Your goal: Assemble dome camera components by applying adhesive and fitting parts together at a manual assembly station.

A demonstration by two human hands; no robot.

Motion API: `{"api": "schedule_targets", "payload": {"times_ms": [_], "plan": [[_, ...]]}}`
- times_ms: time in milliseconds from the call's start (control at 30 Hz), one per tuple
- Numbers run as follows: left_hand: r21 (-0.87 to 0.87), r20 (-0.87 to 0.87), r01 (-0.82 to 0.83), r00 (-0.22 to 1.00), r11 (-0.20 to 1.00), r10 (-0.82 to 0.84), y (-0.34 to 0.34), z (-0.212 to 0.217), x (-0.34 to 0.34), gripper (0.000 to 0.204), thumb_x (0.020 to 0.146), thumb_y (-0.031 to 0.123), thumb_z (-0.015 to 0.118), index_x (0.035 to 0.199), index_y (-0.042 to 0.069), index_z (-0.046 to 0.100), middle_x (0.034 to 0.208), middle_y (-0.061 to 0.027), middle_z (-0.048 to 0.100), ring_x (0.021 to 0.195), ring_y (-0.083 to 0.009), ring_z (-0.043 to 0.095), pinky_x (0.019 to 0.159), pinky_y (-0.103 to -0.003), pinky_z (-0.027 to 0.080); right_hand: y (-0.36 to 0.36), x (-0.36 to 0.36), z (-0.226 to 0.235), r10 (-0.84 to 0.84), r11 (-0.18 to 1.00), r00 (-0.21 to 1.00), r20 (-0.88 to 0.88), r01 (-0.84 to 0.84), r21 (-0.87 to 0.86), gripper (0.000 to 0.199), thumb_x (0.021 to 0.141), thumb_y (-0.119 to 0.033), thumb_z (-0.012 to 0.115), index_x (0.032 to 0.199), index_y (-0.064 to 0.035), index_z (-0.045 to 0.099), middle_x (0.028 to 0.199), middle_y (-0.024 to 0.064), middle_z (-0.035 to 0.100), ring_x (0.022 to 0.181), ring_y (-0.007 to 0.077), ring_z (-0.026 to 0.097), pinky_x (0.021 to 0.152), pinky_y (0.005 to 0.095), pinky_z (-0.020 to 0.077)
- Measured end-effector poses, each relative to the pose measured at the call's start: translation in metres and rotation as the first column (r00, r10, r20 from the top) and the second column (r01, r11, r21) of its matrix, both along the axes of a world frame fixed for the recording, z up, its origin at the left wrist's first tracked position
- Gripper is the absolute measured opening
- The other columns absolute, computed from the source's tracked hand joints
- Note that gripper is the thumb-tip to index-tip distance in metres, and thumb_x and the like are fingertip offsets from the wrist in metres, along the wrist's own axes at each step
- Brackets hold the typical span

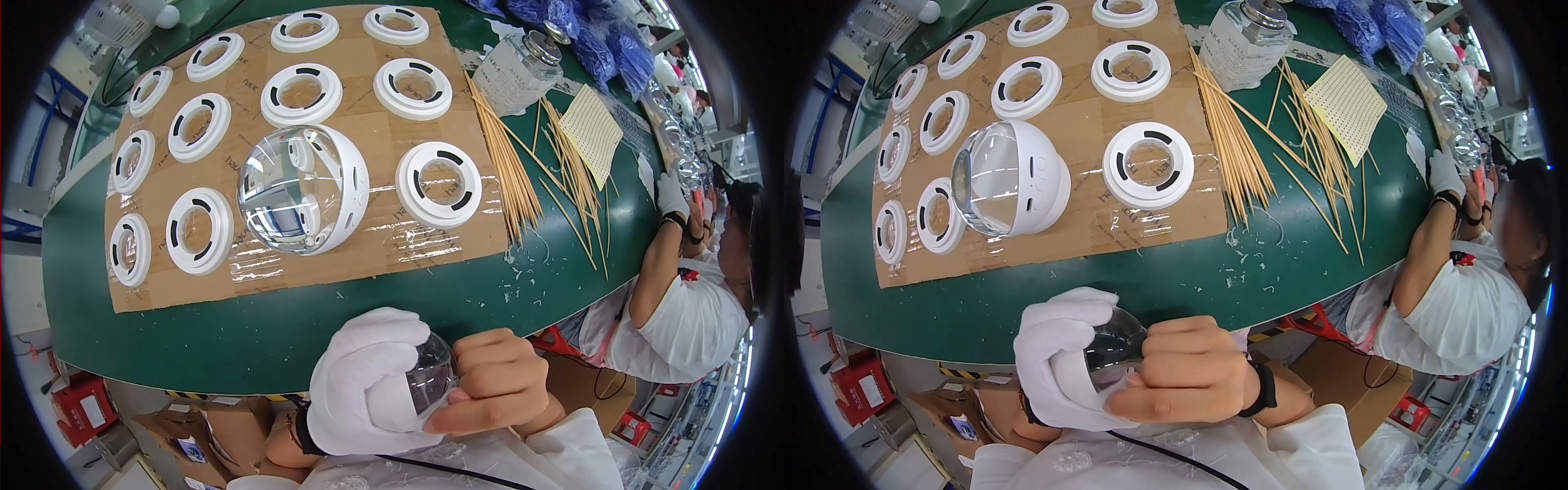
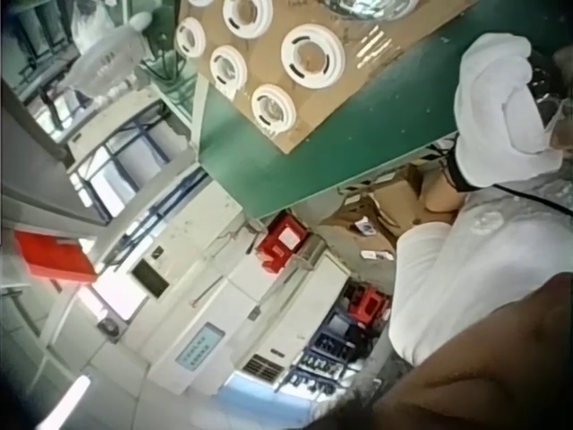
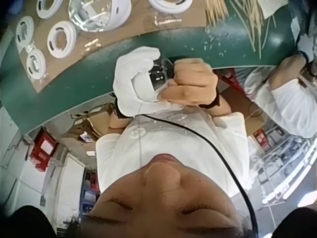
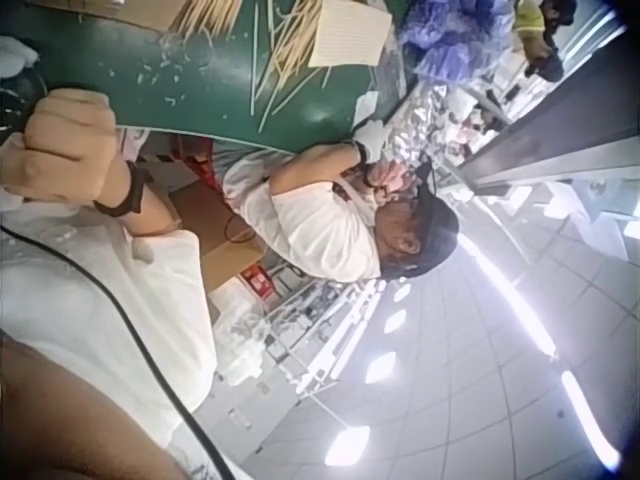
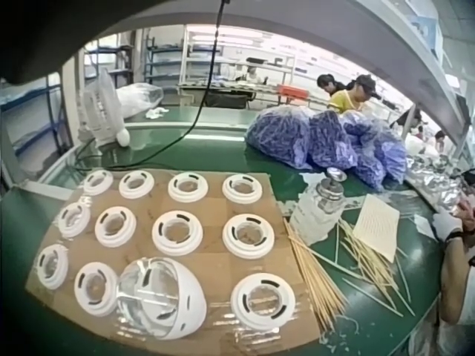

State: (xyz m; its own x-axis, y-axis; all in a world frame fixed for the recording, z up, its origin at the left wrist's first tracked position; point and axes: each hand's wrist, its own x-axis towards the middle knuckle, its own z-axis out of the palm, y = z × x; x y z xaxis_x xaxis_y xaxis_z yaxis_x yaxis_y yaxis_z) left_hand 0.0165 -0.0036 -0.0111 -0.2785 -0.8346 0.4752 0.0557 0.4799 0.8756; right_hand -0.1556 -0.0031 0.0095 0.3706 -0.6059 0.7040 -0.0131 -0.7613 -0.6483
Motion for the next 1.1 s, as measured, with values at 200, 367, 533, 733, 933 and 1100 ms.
{"api": "schedule_targets", "payload": {"times_ms": [200,367,533,733,933,1100], "plan": [[-0.025,-0.019,-0.023,1.000,0.999,0.023,0.001,-0.003,-0.001,0.070,0.057,0.020,0.087,0.111,0.002,0.047,0.111,-0.0198,0.057,0.098,-0.0370,0.058,0.082,-0.044,0.049,0.003,0.006,0.008,-0.160,0.973,0.985,-0.061,0.168,0.157,0.016,0.074,0.009,0.061,0.083,-0.0021,0.069,0.052,-0.0001,0.036,0.039,0.0119,0.032,0.037,0.0261,0.0262],[-0.008,-0.006,-0.007,1.000,1.000,0.007,0.001,-0.002,-0.001,0.071,0.056,0.021,0.088,0.110,0.002,0.047,0.111,-0.0200,0.057,0.098,-0.0365,0.059,0.082,-0.044,0.050,0.001,0.003,0.002,-0.092,0.994,0.996,-0.002,0.092,0.060,0.019,0.078,0.009,0.056,0.083,-0.0031,0.069,0.052,-0.0006,0.036,0.038,0.0113,0.031,0.036,0.0265,0.0258],[-0.018,-0.008,-0.030,1.000,0.999,0.030,0.003,-0.002,-0.002,0.069,0.057,0.020,0.087,0.110,0.001,0.047,0.110,-0.0199,0.057,0.098,-0.0354,0.059,0.082,-0.042,0.050,0.000,0.004,0.007,-0.146,0.982,0.988,-0.054,0.152,0.113,0.018,0.070,0.010,0.064,0.082,-0.0032,0.068,0.056,-0.0007,0.032,0.041,0.0122,0.035,0.038,0.0252,0.0285],[0.025,-0.006,-0.004,1.000,1.000,0.004,0.000,0.004,0.000,0.068,0.057,0.019,0.087,0.110,0.002,0.047,0.110,-0.0191,0.057,0.098,-0.0350,0.059,0.082,-0.042,0.050,0.001,0.006,0.003,-0.145,0.987,0.989,-0.026,0.146,0.071,0.017,0.070,0.009,0.064,0.081,-0.0045,0.068,0.056,-0.0005,0.034,0.040,0.0124,0.034,0.037,0.0246,0.0282],[-0.036,-0.003,-0.015,1.000,0.999,0.015,0.002,-0.001,0.000,0.068,0.057,0.020,0.087,0.110,0.003,0.047,0.110,-0.0193,0.057,0.098,-0.0354,0.059,0.082,-0.042,0.050,-0.002,0.006,0.001,-0.124,0.990,0.992,0.022,0.122,0.077,0.018,0.078,0.009,0.056,0.080,-0.0034,0.069,0.051,-0.0007,0.036,0.038,0.0115,0.032,0.036,0.0259,0.0262],[-0.028,-0.026,-0.025,0.999,0.999,0.024,0.001,-0.003,-0.003,0.068,0.058,0.019,0.087,0.111,0.002,0.047,0.109,-0.0193,0.057,0.098,-0.0350,0.059,0.081,-0.042,0.050,0.000,0.004,0.001,-0.069,0.997,0.998,-0.007,0.069,0.035,0.017,0.069,0.011,0.062,0.078,-0.0030,0.066,0.057,-0.0003,0.029,0.041,0.0121,0.034,0.037,0.0248,0.0274]]}}
